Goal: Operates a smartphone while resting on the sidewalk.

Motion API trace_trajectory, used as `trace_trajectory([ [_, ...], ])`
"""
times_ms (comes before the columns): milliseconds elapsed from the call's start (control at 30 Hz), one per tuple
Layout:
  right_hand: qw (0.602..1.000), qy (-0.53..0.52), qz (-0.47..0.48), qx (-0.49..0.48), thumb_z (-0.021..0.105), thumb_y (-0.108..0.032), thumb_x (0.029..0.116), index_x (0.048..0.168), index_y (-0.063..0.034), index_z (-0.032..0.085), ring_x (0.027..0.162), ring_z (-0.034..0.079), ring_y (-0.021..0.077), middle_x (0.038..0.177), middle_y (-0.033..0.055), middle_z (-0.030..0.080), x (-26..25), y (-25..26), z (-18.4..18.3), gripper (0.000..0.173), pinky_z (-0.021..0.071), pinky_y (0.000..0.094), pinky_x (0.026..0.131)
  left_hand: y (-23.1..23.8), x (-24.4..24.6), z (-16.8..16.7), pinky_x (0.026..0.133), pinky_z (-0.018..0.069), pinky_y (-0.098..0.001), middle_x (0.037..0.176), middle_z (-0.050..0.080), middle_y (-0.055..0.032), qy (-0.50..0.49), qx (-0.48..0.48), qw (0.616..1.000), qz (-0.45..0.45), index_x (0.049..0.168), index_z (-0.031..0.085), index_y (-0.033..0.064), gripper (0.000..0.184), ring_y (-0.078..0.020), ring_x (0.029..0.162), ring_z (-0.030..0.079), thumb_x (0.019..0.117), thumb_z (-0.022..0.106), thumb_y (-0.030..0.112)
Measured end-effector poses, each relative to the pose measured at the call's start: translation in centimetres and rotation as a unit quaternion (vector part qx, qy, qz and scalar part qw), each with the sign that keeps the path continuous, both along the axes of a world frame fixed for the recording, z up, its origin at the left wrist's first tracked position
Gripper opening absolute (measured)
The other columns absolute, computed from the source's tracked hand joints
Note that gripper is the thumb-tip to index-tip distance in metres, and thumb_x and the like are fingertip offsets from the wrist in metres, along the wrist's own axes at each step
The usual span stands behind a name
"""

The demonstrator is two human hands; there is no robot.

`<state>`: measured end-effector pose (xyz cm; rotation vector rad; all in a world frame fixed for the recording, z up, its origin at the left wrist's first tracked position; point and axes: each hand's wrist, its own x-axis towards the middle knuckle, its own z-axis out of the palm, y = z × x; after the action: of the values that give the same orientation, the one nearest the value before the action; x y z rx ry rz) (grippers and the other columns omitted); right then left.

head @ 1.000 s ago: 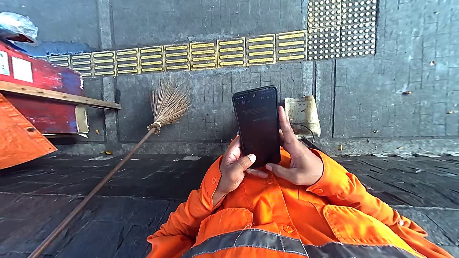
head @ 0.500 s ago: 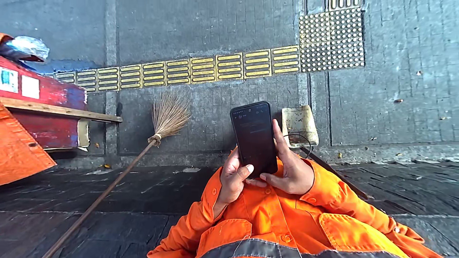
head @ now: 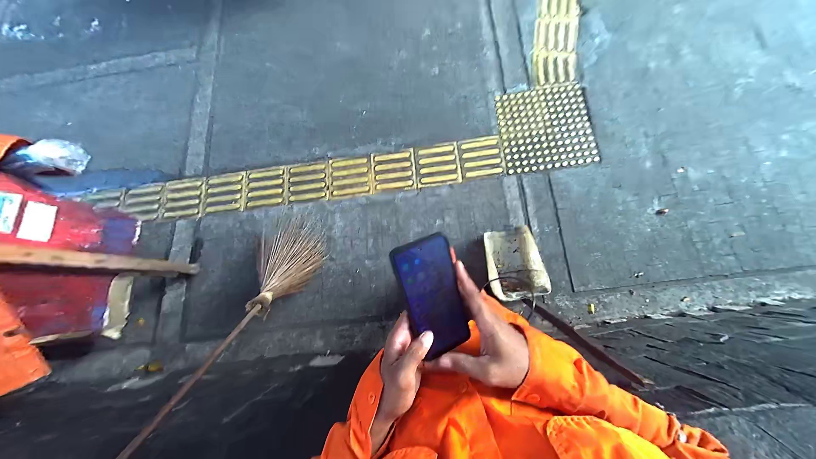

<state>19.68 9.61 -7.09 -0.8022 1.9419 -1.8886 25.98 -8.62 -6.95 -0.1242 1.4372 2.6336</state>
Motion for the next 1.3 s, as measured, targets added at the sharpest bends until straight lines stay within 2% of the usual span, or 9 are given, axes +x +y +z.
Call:
trace_trajectory([
  [167,0.995,0.015,-0.093,0.037,0.090,-0.038,0.0737,0.158,0.0125,0.012,0.149,0.038,0.0305,0.161,0.0329,0.029,0.2,-1.2,-0.1,0.125,0.0362,0.0419,0.123,0.8,0.0,-0.1,0.108,0.0519,-0.0306,0.135,0.067,0.0058,0.059,-0.157,0.986,0.004,0.143,0.053,0.0121,0.050,-0.0047,0.123,0.062,0.1038,0.057,0.043],
  [233,0.993,0.021,-0.111,0.033,0.088,-0.042,0.0749,0.157,0.0127,0.013,0.146,0.043,0.0275,0.159,0.0323,0.033,0.2,-1.3,-0.6,0.124,0.0393,0.0400,0.120,0.3,-0.3,0.1,0.112,0.0484,-0.0294,0.137,0.065,0.0015,0.089,-0.205,0.974,-0.047,0.142,0.053,0.0020,0.059,-0.0014,0.126,0.059,0.1048,0.053,0.049],
  [400,0.985,-0.033,-0.165,0.026,0.091,-0.024,0.0686,0.152,0.0113,0.027,0.130,0.059,0.0212,0.143,0.0264,0.054,0.8,-1.8,0.8,0.111,0.0509,0.0387,0.109,-1.1,-1.9,0.9,0.110,0.0522,-0.0332,0.143,0.059,-0.0132,0.146,-0.221,0.963,-0.051,0.133,0.059,-0.0082,0.046,-0.0101,0.129,0.059,0.1030,0.062,0.026],
  [633,0.996,-0.044,-0.067,0.033,0.088,-0.015,0.0702,0.149,0.0102,0.034,0.129,0.059,0.0220,0.142,0.0252,0.056,1.7,-2.7,0.9,0.099,0.0494,0.0402,0.111,-2.7,-2.7,-1.0,0.117,0.0455,-0.0396,0.160,0.043,-0.0058,0.185,-0.130,0.973,0.042,0.162,0.020,0.0075,0.097,-0.0158,0.140,0.051,0.0920,0.075,0.046],
  [733,0.997,-0.020,0.001,0.068,0.090,-0.020,0.0705,0.148,0.0105,0.039,0.133,0.056,0.0245,0.144,0.0259,0.054,1.4,-3.7,1.1,0.097,0.0451,0.0404,0.115,-2.1,-2.3,-0.3,0.117,0.0447,-0.0452,0.151,0.055,-0.0178,0.175,-0.052,0.981,0.059,0.155,0.028,-0.0034,0.098,-0.0282,0.140,0.054,0.0882,0.078,0.049],
  [900,0.988,-0.051,0.091,0.111,0.092,-0.026,0.0712,0.157,0.0108,0.023,0.141,0.048,0.0336,0.153,0.0316,0.042,0.8,-6.0,0.3,0.116,0.0385,0.0451,0.120,-5.2,-1.4,-2.7,0.108,0.0530,-0.0499,0.130,0.069,-0.0181,0.030,0.068,0.990,0.123,0.158,0.032,0.0073,0.089,-0.0336,0.123,0.067,0.0929,0.069,0.056],
  [1000,0.986,-0.099,0.059,0.118,0.088,-0.028,0.0773,0.161,0.0050,0.013,0.120,0.065,0.0348,0.146,0.0303,0.050,0.3,-6.7,-0.5,0.116,0.0552,0.0498,0.102,-7.8,-2.0,-3.0,0.100,0.0573,-0.0525,0.126,0.072,-0.0145,-0.055,0.113,0.974,0.189,0.157,0.035,0.0165,0.082,-0.0336,0.118,0.070,0.0909,0.069,0.052],
  [1200,0.950,-0.272,0.029,0.151,0.070,-0.026,0.0950,0.158,-0.0051,0.031,0.106,0.071,0.0280,0.140,0.0190,0.059,-4.3,-4.4,-2.9,0.077,0.0593,0.0462,0.093,-13.9,-2.2,-11.2,0.068,0.0575,-0.0376,0.109,0.070,-0.0179,-0.322,-0.262,0.908,0.055,0.146,0.047,0.0003,0.055,-0.0217,0.079,0.068,0.1005,0.064,0.025],
  [1300,0.947,-0.281,0.037,0.152,0.068,-0.023,0.0961,0.151,-0.0005,0.043,0.104,0.071,0.0265,0.135,0.0185,0.063,-5.9,-3.0,-3.6,0.064,0.0589,0.0444,0.093,-14.2,0.5,-20.2,0.089,0.0555,-0.0507,0.119,0.067,-0.0235,-0.432,-0.357,0.820,-0.118,0.142,0.054,-0.0009,0.066,-0.0327,0.101,0.067,0.0931,0.075,0.038],
])
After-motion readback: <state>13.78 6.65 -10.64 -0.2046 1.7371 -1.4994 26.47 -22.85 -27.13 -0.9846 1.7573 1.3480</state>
